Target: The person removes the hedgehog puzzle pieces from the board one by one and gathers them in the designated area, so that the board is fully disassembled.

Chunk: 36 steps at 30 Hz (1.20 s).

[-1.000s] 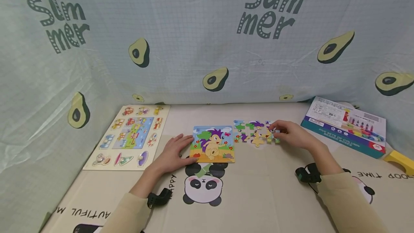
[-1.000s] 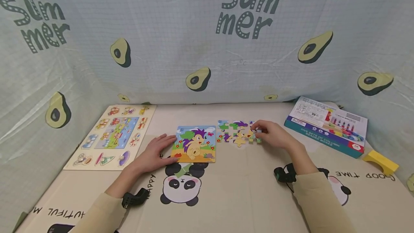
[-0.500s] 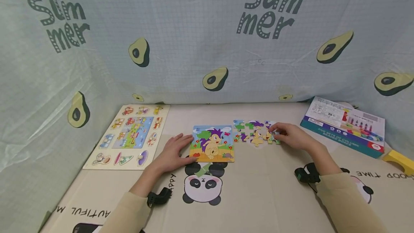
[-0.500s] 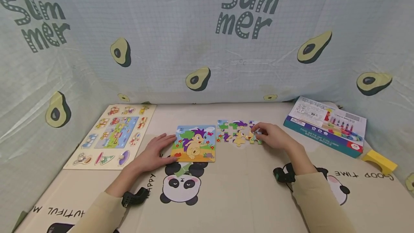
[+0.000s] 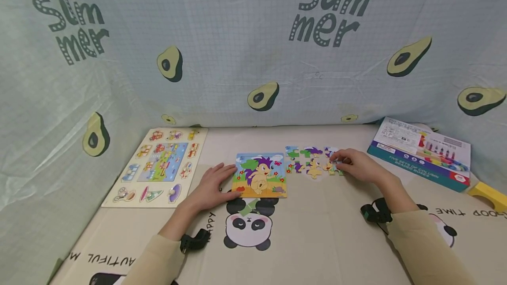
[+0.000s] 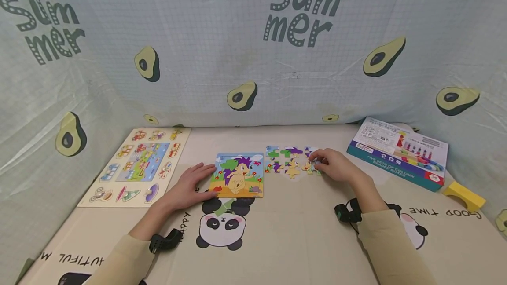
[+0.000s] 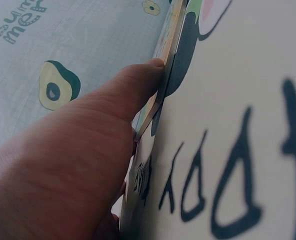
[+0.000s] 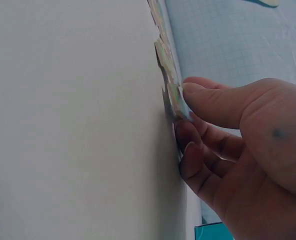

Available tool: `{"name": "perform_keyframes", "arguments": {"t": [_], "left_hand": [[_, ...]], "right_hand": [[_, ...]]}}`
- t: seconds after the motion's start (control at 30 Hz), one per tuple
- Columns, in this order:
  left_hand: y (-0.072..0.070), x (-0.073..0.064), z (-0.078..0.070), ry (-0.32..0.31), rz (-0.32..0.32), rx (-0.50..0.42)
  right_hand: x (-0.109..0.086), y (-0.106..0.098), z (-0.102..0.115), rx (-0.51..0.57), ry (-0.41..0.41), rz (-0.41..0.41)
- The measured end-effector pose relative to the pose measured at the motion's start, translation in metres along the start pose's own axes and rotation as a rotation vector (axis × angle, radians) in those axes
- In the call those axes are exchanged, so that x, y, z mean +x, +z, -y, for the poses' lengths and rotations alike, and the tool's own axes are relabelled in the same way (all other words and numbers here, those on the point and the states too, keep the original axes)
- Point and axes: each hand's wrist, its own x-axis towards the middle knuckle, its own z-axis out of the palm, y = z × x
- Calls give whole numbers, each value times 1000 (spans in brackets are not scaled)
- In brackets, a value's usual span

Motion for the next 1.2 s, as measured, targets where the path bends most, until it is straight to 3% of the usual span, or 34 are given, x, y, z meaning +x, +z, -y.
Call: {"name": "perform_keyframes", "arguments": {"t": [0.4, 0.77, 1.2], "left_hand": [[0, 1, 0, -2, 4, -4], [0, 1, 0, -20, 13, -4], [0, 1, 1, -6, 5, -7]], "right_hand": [[-6, -3, -2, 52, 27, 21], [-7, -3, -4, 34, -15, 3], [-7, -3, -2, 33, 11, 16]]}}
